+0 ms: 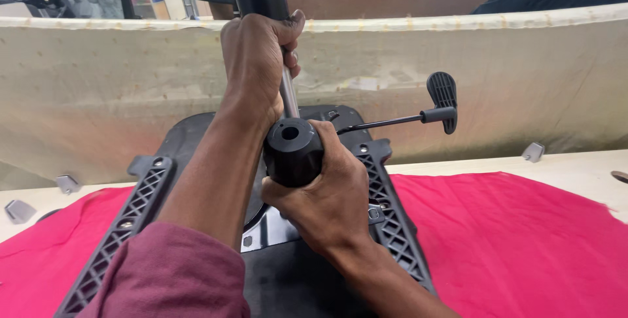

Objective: The person attaches a black plastic side panel to an office chair seat using a screwdriver and screws, then positions the chair's central gas-lift mechanism onto the seat base and secures it with additional screws. The work is performed on a red cloth-covered surface in a workshop setting.

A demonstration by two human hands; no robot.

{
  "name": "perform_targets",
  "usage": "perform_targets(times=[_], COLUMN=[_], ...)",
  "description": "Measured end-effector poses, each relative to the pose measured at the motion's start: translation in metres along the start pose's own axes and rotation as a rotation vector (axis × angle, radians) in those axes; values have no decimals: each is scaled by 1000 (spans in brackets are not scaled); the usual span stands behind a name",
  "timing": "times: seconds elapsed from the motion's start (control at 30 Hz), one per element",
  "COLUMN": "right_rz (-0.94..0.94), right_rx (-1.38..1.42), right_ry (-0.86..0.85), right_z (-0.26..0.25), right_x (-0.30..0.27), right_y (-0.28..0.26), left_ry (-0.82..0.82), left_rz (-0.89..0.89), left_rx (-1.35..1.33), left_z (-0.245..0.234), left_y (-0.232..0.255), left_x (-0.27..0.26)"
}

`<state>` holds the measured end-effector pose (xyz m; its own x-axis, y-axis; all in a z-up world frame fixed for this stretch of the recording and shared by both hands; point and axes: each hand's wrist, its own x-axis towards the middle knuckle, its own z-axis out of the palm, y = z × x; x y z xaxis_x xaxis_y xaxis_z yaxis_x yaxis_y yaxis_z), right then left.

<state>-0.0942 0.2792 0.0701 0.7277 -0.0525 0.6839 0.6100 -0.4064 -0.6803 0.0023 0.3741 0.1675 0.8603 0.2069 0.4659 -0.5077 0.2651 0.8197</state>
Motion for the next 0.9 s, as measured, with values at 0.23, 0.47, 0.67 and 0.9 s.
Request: perform_targets(times=[0.23,0.47,0.67,0.9], right_rz=[-23,-42,28,245], right_rx=[-86,-135,-75,49], right_ry=[53,72,50,-28], right_z=[70,93,101,106], right_x=[-11,-15,-11,-13], right_y=[-12,5,15,21], left_ry=[-33,-8,-63,-118], left_rz=[-56,-94,-70,-88], left_rx=[-60,-81,-60,46], left_z=[-67,-84,-81,-75], left_y=[-5,-25,-35,-41], left_x=[16,26,29,23])
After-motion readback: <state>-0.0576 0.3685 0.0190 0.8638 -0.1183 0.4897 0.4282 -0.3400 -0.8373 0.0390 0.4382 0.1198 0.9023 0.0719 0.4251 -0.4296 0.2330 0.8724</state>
